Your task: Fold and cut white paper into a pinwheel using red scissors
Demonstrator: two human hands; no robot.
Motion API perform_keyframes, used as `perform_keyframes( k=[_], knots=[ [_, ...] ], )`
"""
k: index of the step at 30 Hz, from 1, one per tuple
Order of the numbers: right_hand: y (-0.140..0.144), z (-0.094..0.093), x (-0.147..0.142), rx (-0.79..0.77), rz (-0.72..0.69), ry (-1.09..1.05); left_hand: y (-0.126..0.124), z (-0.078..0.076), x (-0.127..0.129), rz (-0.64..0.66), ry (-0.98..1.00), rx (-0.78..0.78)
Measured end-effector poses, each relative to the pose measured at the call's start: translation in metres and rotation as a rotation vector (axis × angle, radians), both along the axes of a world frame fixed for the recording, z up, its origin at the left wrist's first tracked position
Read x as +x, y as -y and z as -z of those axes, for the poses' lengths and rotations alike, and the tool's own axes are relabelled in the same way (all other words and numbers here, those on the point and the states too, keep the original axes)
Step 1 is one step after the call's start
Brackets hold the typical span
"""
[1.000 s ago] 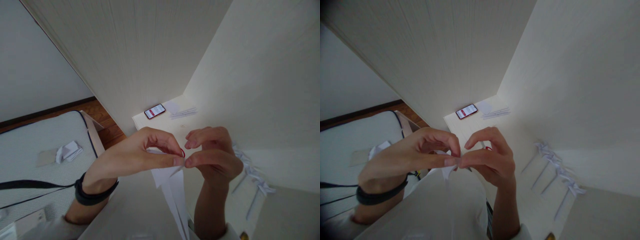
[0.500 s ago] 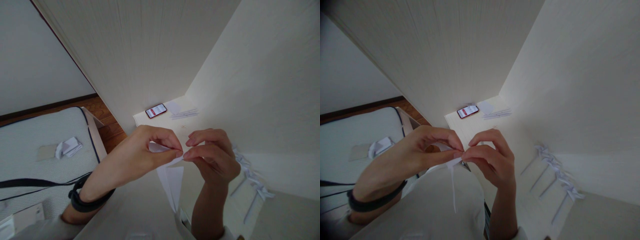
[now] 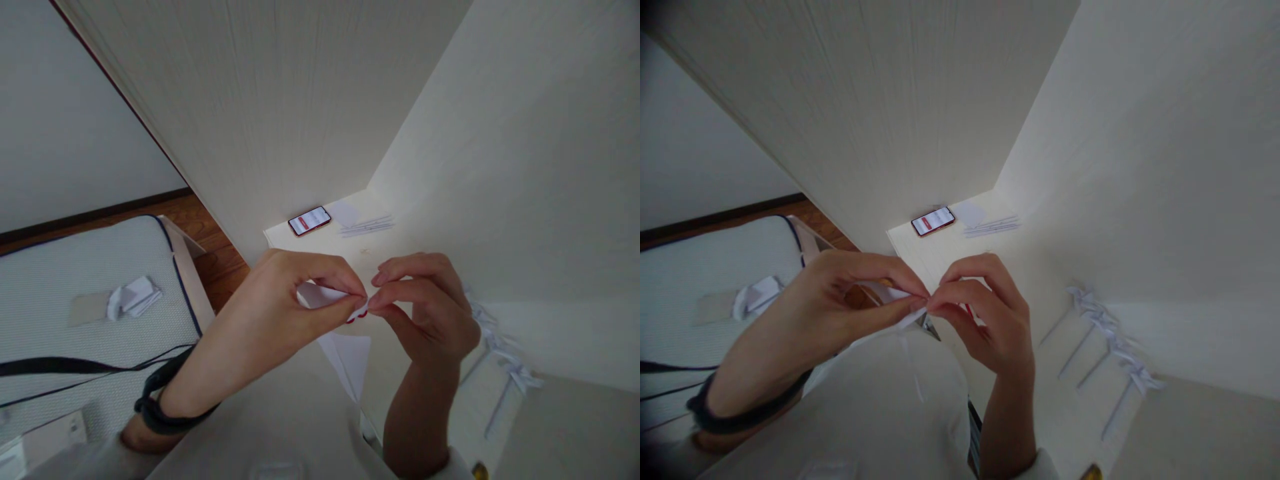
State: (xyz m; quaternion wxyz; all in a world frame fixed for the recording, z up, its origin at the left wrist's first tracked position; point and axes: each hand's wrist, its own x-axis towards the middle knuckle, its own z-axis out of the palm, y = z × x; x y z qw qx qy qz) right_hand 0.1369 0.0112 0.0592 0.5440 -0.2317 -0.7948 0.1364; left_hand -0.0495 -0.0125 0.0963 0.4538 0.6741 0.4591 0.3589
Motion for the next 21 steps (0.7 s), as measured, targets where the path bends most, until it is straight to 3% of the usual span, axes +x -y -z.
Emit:
perform_keyframes(
  k=[7, 21],
  knots=[
    [0.0014, -0.0023, -0.0014, -0.034, 0.001, -0.023, 0.0058, -0.0049, 0.0005, -0.051, -0.017, 0.12],
    [0.0014, 0.0056, -0.0047, -0.126, 0.004, -0.102, 0.0056, -0.0079, 0.0014, -0.057, 0.016, 0.113]
  ],
)
